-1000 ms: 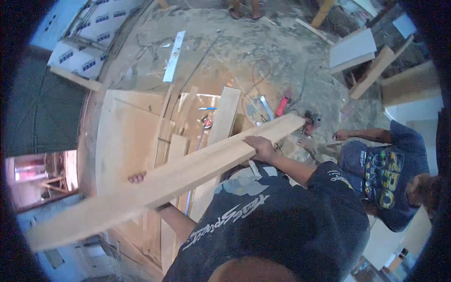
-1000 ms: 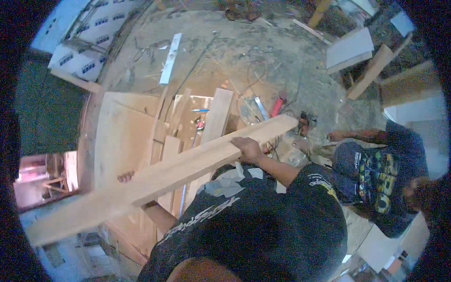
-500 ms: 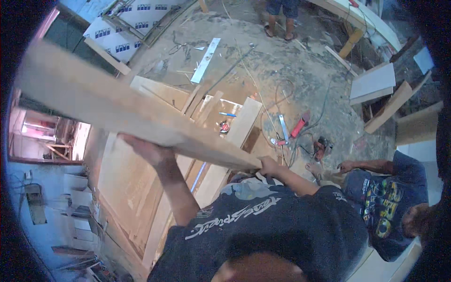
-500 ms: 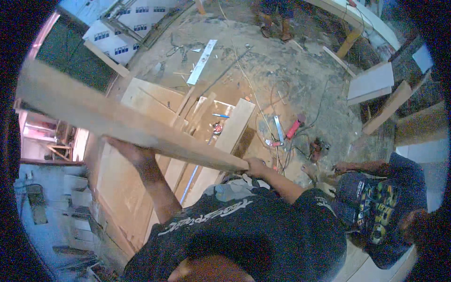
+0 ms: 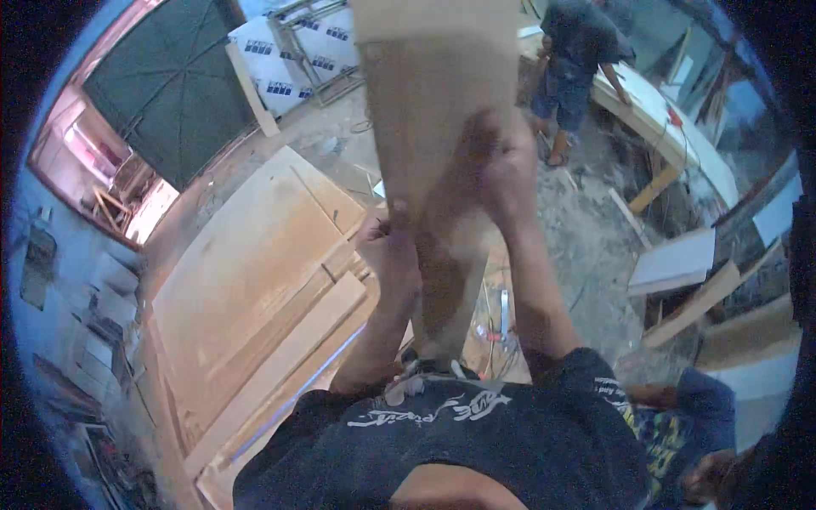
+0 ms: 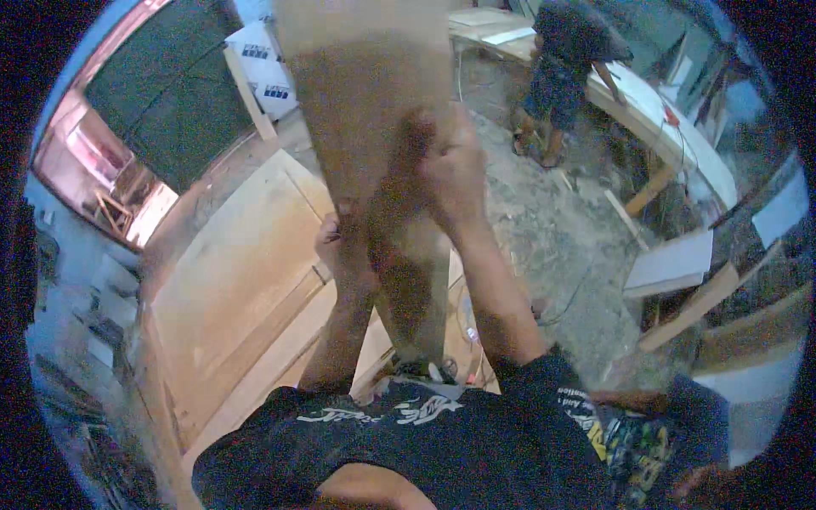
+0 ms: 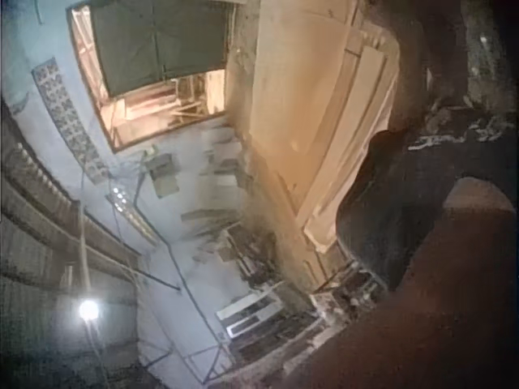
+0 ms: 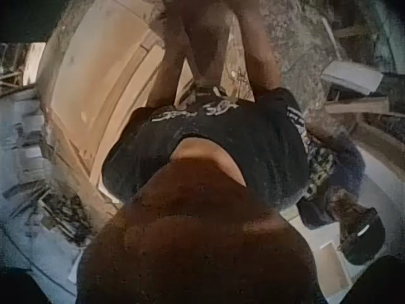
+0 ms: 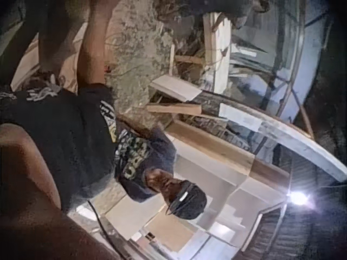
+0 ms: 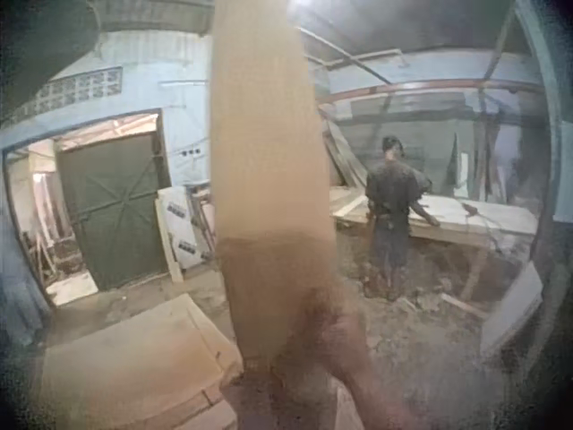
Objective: The person measures a long wooden plank with a tape measure, marks it with a pen using a square ruler, and then holds the wood while a coworker cuts it using a power tool.
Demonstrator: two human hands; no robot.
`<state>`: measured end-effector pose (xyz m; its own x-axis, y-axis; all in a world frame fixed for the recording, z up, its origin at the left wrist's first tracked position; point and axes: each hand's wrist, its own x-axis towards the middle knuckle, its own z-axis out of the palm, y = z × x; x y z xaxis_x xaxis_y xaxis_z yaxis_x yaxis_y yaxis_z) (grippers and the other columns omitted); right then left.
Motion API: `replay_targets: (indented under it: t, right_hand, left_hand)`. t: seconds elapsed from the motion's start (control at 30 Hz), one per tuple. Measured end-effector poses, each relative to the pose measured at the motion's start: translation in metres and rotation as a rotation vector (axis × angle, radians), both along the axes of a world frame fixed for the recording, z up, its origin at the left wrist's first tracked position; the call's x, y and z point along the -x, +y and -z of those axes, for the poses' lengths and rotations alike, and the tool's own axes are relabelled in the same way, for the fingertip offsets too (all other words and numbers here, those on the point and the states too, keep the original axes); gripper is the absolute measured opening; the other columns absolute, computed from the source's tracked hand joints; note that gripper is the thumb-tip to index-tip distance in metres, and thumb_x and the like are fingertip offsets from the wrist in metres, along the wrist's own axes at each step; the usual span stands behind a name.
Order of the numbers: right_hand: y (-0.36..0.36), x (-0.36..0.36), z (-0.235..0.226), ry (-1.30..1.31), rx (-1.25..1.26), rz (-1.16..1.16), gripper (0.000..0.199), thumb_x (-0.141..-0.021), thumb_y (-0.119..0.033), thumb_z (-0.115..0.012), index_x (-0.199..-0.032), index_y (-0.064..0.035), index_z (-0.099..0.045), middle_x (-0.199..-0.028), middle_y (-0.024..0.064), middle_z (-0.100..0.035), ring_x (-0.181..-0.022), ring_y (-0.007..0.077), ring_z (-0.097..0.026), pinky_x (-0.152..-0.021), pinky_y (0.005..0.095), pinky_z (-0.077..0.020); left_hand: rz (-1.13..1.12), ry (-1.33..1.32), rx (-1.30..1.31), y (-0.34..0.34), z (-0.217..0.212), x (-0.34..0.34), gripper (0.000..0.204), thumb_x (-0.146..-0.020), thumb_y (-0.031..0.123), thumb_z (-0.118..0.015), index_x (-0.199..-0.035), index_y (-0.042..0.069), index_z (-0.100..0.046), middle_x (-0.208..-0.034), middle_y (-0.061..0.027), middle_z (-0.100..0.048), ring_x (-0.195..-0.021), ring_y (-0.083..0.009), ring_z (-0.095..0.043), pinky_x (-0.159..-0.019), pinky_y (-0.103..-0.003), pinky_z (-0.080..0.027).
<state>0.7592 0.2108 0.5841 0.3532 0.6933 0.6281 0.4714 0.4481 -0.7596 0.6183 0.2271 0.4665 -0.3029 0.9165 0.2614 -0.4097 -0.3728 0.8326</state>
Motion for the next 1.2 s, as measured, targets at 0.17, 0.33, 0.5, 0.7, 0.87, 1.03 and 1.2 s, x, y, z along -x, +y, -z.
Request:
replay_targets:
  t: [0.17,0.33,0.5,0.7,0.87,1.03,1.2]
  right_hand:
    - [0.02,-0.016,0.018,0.155,-0.208,0.036,0.066,-0.091,-0.064,-0.049,-0.101,0.0004,-0.059,-0.091,0.0106,-0.062,-0.087,0.0214,-0.058,-0.079,0.0343,-0.0468]
    - [0.003,-0.001,0.027,0.399,-0.165,0.054,0.06,-0.094,-0.059,-0.051,-0.102,0.0001,-0.058,-0.09,0.005,-0.061,-0.085,0.0115,-0.054,-0.075,0.029,-0.0457]
    - [0.015,0.014,0.04,0.388,-0.018,0.001,0.059,-0.097,-0.056,-0.047,-0.106,0.0021,-0.058,-0.094,0.006,-0.063,-0.086,0.0124,-0.055,-0.076,0.0287,-0.0461]
    - [0.019,0.015,0.057,0.703,-0.059,-0.563,0.08,-0.096,-0.063,-0.037,-0.146,-0.002,-0.027,-0.144,0.0164,-0.04,-0.132,0.0264,-0.04,-0.11,0.0432,-0.0348]
    - [0.064,-0.009,0.034,0.963,-0.001,-0.577,0.09,-0.085,-0.062,-0.059,-0.147,-0.0051,-0.028,-0.148,0.0169,-0.036,-0.135,0.0378,-0.035,-0.113,0.0559,-0.0266]
    - [0.061,0.039,0.081,0.849,0.297,-0.355,0.085,-0.083,-0.067,-0.057,-0.142,-0.0085,-0.038,-0.146,0.0153,-0.039,-0.133,0.0358,-0.039,-0.109,0.0561,-0.034]
    - [0.094,-0.026,0.192,1.008,0.483,-0.694,0.08,-0.084,-0.061,-0.055,-0.143,-0.01,-0.037,-0.142,0.0162,-0.044,-0.131,0.0376,-0.041,-0.108,0.0606,-0.0325]
  left_hand:
    - [0.088,0.22,-0.004,-0.006,-0.011,-0.006,0.033,-0.089,0.03,-0.072,-0.072,0.007,-0.058,-0.071,0.0037,-0.057,-0.065,-0.0047,-0.052,-0.057,-0.022,-0.041]
    - [-0.137,0.825,-0.349,-0.026,0.109,0.064,0.054,-0.08,0.038,-0.076,-0.115,0.001,-0.058,-0.093,-0.0106,-0.064,-0.085,-0.0233,-0.063,-0.077,-0.035,-0.05]
    - [-0.044,0.654,0.238,-0.099,0.335,0.119,0.045,-0.08,0.043,-0.072,-0.083,0.0,-0.057,-0.067,-0.0111,-0.055,-0.064,-0.0216,-0.056,-0.057,-0.038,-0.044]
    - [-0.335,0.903,0.261,-0.112,0.312,0.187,0.044,-0.063,0.043,-0.081,-0.065,0.008,-0.054,-0.056,-0.0114,-0.047,-0.052,-0.0306,-0.05,-0.049,-0.04,-0.038]
    - [-0.36,1.244,0.25,-0.149,0.291,0.261,0.066,-0.053,0.067,-0.077,-0.06,0.008,-0.05,-0.056,-0.0116,-0.047,-0.052,-0.0327,-0.05,-0.05,-0.042,-0.038]
    - [-0.385,1.496,0.475,-0.178,0.256,0.338,0.074,-0.051,0.076,-0.073,-0.057,0.007,-0.048,-0.054,-0.0124,-0.051,-0.052,-0.0338,-0.055,-0.053,-0.043,-0.044]
    - [0.01,1.575,0.786,-0.221,0.254,0.39,0.071,-0.052,0.076,-0.074,-0.068,0.007,-0.061,-0.065,-0.0113,-0.059,-0.064,-0.0325,-0.061,-0.063,-0.04,-0.048]
